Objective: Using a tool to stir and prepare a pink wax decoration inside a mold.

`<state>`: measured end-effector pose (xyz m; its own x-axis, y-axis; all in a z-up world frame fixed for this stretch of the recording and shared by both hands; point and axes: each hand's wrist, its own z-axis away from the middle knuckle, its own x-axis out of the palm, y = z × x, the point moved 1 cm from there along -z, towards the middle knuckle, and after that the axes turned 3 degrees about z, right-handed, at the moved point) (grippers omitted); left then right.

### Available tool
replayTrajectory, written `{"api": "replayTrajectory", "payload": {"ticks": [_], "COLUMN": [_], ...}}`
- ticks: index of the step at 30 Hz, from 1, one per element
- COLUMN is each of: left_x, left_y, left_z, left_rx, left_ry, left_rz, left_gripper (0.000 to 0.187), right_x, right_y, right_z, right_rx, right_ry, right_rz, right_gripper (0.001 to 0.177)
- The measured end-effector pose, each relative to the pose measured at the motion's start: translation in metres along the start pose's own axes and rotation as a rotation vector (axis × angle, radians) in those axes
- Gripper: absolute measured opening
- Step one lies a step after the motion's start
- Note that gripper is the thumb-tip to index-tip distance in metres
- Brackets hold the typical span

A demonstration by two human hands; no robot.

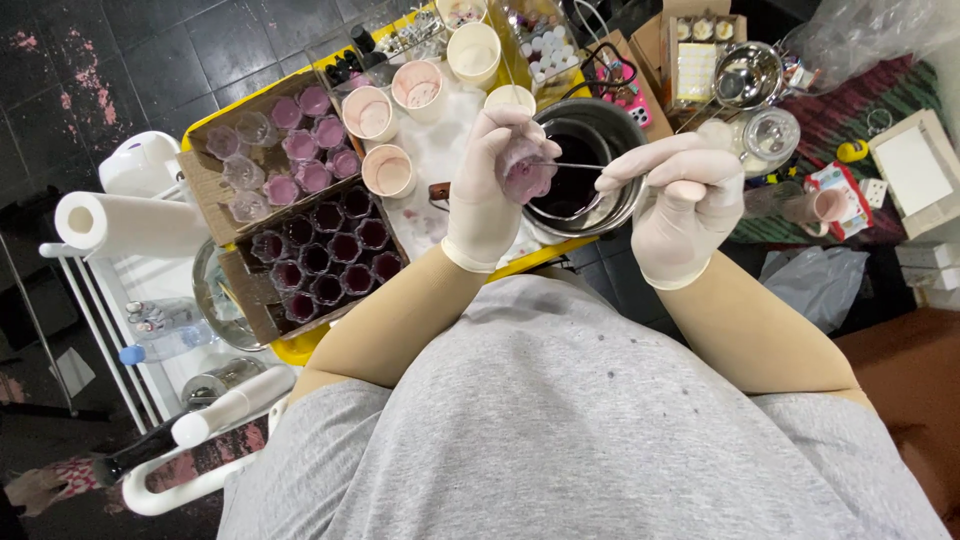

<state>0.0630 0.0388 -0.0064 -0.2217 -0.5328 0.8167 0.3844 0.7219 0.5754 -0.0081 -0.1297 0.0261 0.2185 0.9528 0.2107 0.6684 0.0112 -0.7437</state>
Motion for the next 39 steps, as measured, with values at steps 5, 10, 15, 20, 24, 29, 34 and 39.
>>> {"api": "replayTrajectory", "payload": {"ticks": [5,10,15,20,24,29,34,39], "left_x": [0.021,0.021,0.012,0.019,0.016,0.015,0.013,0.006], "left_y": [-0.013,-0.033,-0.042,-0.042,-0.049,-0.047,-0.039,-0.035], "left_z": [-0.016,-0.04,-0.048,-0.047,-0.046,-0.043,-0.042,-0.038], "left_rx": [0.021,0.138,0.218,0.271,0.285,0.259,0.25,0.291], "left_ry": [0.023,0.031,0.057,0.128,0.168,0.198,0.213,0.273], "left_rz": [-0.039,-0.154,-0.508,-0.689,-0.746,-0.761,-0.797,-0.832], "left_gripper": [0.016,0.018,0.021,0.019,0.02,0.019,0.019,0.02], "right_x": [-0.024,-0.052,-0.067,-0.076,-0.078,-0.084,-0.087,-0.088], "right_y": [0.0,0.013,0.022,0.029,0.026,0.028,0.036,0.037], "right_z": [-0.022,-0.034,-0.042,-0.041,-0.044,-0.045,-0.04,-0.034], "right_rx": [0.009,0.125,0.095,-0.001,-0.074,-0.107,-0.118,0.049], "right_ry": [-0.103,-0.164,-0.288,-0.379,-0.469,-0.534,-0.578,-0.587], "right_rz": [-0.008,-0.07,-0.036,0.022,0.065,0.086,0.101,0.164], "right_gripper": [0.04,0.039,0.04,0.037,0.033,0.031,0.032,0.028]}}
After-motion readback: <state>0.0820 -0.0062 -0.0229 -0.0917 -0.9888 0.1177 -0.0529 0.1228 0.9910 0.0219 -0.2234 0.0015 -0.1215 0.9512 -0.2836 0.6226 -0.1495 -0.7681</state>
